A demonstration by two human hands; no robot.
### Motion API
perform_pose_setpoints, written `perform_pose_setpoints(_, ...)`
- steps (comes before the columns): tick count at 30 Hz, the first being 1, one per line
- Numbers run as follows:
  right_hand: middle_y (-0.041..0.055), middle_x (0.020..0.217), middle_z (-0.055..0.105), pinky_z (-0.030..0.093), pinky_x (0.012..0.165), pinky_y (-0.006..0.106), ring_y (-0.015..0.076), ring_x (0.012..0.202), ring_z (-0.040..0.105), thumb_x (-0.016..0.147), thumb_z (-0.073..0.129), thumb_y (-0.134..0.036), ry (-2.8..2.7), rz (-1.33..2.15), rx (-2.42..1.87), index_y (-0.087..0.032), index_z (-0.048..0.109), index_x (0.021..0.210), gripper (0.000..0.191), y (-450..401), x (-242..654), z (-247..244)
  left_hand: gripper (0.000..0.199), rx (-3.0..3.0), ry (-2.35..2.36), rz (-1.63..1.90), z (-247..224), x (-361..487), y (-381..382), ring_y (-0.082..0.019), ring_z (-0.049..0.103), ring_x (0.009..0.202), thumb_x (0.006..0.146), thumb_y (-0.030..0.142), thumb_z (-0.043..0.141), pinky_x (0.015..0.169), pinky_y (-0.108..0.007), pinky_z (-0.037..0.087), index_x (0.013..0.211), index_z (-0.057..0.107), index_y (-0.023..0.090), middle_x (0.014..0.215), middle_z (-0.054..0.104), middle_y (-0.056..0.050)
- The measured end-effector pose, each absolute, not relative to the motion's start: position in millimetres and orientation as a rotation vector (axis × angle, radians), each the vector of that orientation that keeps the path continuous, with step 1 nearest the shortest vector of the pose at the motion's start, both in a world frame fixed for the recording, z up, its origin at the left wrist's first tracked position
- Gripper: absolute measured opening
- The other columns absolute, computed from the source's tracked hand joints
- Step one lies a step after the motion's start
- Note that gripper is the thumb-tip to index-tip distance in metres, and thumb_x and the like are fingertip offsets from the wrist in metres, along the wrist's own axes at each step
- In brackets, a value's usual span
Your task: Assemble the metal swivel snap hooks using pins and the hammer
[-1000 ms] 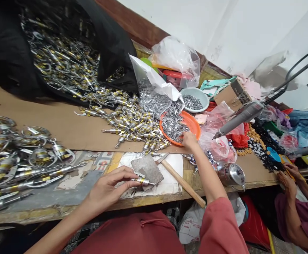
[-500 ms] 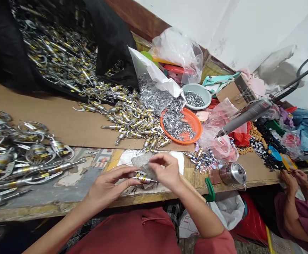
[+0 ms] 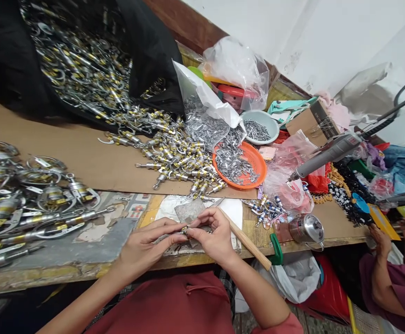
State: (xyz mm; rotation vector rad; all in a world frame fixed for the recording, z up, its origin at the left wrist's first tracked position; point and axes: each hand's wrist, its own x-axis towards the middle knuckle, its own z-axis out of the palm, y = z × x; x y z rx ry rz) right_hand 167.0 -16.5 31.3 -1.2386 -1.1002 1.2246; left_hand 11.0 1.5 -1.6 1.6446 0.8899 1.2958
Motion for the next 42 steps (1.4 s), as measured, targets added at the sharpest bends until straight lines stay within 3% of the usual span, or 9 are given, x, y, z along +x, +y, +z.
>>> perform_pose_setpoints(5, -0.0022, 0.073, 0.064, 0.051, 0.069, 0.026, 0.0129, 0.07, 0.063, 0.066, 0.073, -0.021, -1.196, 1.155, -1.224, -0.021, 0.051, 0.085, 0.029, -24, 167, 32, 0.013, 1.521, 0.939, 1.261, 6, 13, -3, -0.014, 0.063, 0.059, 0.073, 0.018, 0.063, 0.054, -0.022, 0.05, 0.076, 0.076, 0.021, 0.064, 0.068, -0.002)
perform_pose_setpoints(10, 0.006, 0.096, 0.064, 0.054, 0.079, 0.031, 0.0177, 0.09, 0.063, 0.073, 0.069, -0.015, -1.8, 0.467, -1.028, -0.023, 0.057, 0.103, 0.033, -33, 172, 33, 0.013, 1.392, 1.03, 1.237, 24, 11, -6, -0.015, 0.061, 0.058, 0.074, 0.026, 0.063, 0.055, -0.023, 0.049, 0.066, 0.072, 0.02, 0.062, 0.067, -0.001)
perform_pose_setpoints(13, 0.0071, 0.097, 0.066, 0.055, 0.083, 0.032, 0.0191, 0.098, 0.063, 0.082, 0.053, -0.007, -2.076, 0.106, -0.831, -0.023, 0.06, 0.107, 0.031, -32, 178, 32, 0.014, 1.44, 1.037, 1.22, 33, 10, -6, -0.015, 0.06, 0.06, 0.075, 0.027, 0.061, 0.057, -0.023, 0.049, 0.065, 0.069, 0.02, 0.063, 0.066, 0.0)
perform_pose_setpoints(16, 0.0089, 0.097, 0.067, 0.055, 0.085, 0.033, 0.0208, 0.105, 0.06, 0.086, 0.046, -0.009, -2.211, -0.04, -0.73, -0.019, 0.061, 0.108, 0.028, -29, 185, 35, 0.013, 1.521, 1.049, 1.232, 36, 10, -6, -0.015, 0.06, 0.063, 0.076, 0.026, 0.06, 0.061, -0.024, 0.049, 0.066, 0.068, 0.021, 0.064, 0.065, 0.0)
perform_pose_setpoints(24, 0.0084, 0.092, 0.068, 0.057, 0.082, 0.029, 0.0185, 0.095, 0.065, 0.082, 0.057, -0.01, -2.104, 0.046, -0.75, -0.018, 0.062, 0.108, 0.028, -28, 182, 36, 0.012, 1.579, 0.985, 1.218, 35, 3, -6, -0.019, 0.064, 0.082, 0.076, 0.023, 0.059, 0.076, -0.027, 0.05, 0.07, 0.07, 0.023, 0.082, 0.069, -0.004)
perform_pose_setpoints(33, 0.0065, 0.09, 0.069, 0.058, 0.068, 0.022, 0.0136, 0.076, 0.067, 0.08, 0.064, -0.018, -1.965, 0.227, -0.921, -0.022, 0.069, 0.094, 0.016, -37, 180, 31, 0.015, 1.444, 0.945, 1.041, 40, 1, -6, -0.018, 0.065, 0.069, 0.076, 0.028, 0.058, 0.066, -0.025, 0.052, 0.069, 0.069, 0.02, 0.072, 0.072, -0.003)
perform_pose_setpoints(42, 0.0065, 0.092, 0.069, 0.057, 0.069, 0.024, 0.0152, 0.079, 0.067, 0.08, 0.062, -0.017, -1.98, 0.274, -0.97, -0.025, 0.068, 0.101, 0.023, -40, 177, 34, 0.019, 1.401, 0.977, 1.029, 38, -2, -6, -0.017, 0.063, 0.063, 0.075, 0.032, 0.059, 0.06, -0.024, 0.051, 0.065, 0.068, 0.019, 0.067, 0.071, -0.003)
